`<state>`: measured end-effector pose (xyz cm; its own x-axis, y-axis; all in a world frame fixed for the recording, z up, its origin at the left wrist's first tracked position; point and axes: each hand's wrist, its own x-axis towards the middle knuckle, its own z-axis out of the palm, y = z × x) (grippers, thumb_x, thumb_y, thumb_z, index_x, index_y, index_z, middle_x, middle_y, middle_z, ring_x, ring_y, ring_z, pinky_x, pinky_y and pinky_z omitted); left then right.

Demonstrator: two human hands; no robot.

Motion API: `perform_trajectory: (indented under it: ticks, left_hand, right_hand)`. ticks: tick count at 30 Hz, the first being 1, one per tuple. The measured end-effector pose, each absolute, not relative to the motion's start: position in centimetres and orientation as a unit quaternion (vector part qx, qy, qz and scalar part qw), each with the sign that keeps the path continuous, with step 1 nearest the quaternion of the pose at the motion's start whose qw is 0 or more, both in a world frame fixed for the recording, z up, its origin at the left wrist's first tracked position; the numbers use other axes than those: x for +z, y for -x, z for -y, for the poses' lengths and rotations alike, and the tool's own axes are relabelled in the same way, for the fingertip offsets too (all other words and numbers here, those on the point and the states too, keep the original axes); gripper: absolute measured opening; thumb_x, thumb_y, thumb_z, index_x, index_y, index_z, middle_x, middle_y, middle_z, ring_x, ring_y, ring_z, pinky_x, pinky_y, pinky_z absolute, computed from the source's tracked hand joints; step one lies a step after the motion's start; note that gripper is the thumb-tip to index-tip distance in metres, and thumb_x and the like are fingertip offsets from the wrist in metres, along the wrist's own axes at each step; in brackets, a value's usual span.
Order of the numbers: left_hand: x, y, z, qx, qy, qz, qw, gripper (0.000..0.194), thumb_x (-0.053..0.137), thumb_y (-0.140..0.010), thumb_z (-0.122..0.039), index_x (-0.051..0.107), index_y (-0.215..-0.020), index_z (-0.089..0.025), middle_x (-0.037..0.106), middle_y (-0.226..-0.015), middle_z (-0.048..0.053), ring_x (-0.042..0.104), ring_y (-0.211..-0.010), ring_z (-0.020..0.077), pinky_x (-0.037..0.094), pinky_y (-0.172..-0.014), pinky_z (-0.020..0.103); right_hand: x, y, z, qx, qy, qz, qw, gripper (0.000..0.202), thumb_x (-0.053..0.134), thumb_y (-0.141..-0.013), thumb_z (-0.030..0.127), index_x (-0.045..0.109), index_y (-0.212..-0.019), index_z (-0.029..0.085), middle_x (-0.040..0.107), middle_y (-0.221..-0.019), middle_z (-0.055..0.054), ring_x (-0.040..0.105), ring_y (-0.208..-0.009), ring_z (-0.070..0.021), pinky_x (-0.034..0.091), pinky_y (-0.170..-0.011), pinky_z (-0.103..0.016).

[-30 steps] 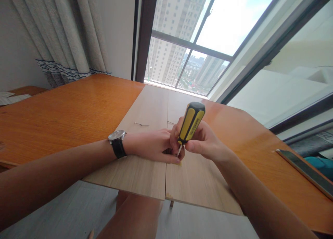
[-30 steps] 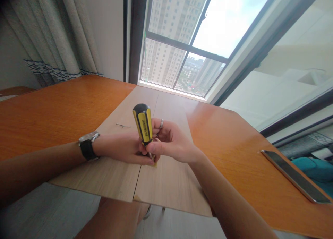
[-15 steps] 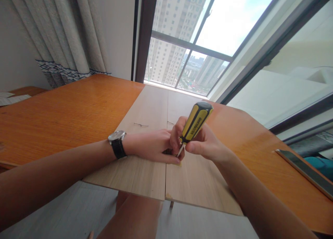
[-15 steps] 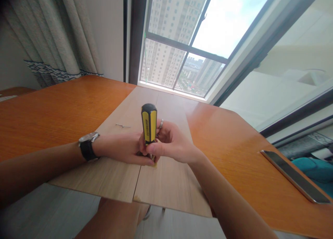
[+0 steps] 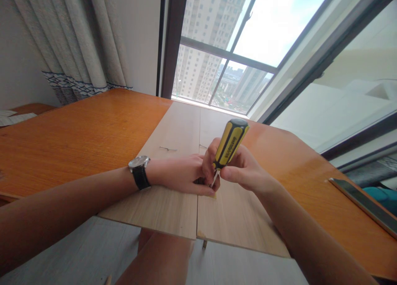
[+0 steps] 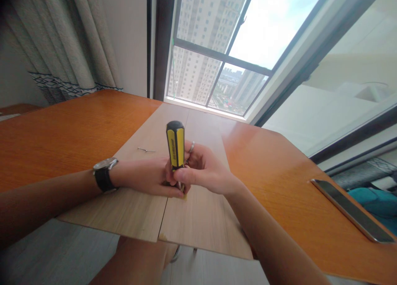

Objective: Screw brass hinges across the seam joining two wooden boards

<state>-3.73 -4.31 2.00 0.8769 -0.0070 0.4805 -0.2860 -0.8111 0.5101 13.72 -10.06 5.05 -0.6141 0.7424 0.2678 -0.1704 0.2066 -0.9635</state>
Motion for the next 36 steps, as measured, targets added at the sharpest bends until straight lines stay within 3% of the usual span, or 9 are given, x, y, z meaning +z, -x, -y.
perform_trajectory:
  ticks: [20,28,36]
  left_hand:
    - [2.2,3.7,4.2,0.237,-0.924,0.090,0.285,0.014,0.064,-0.091,-0.019,0.069,-0.079,-0.014,0.076,-0.085,0.006,0.069,-0.079,0.0148,0.053,-0.076,0.025]
    - [2.2,3.8,4.1,0.226,-0.931,0.090,0.272,0.014,0.063,-0.091,-0.018,0.069,-0.079,-0.015,0.076,-0.086,0.004,0.067,-0.080,0.0142,0.053,-0.078,0.025]
    - [2.1,3.8,4.2,0.237,-0.926,0.084,0.281,0.017,0.064,-0.091,-0.019,0.067,-0.075,-0.015,0.075,-0.084,0.005,0.067,-0.078,0.0144,0.053,-0.074,0.025]
  right_hand:
    - [5.1,-13.8,10.1,0.605,0.201,0.669,0.382,0.024,0.075,-0.086,0.028,0.058,-0.100,0.017,0.069,-0.083,-0.003,0.066,-0.069,-0.0117,0.056,-0.053,-0.018]
    - [4.7,-14.4,10.1,0.603,0.203,0.671,0.381,0.033,0.071,-0.090,0.028,0.065,-0.119,0.014,0.073,-0.085,-0.006,0.070,-0.069,-0.0132,0.057,-0.057,-0.021]
    - [4.9,-14.4,10.1,0.582,0.221,0.687,0.375,0.024,0.071,-0.090,0.033,0.072,-0.104,0.014,0.072,-0.084,-0.006,0.065,-0.062,-0.0095,0.054,-0.053,-0.018]
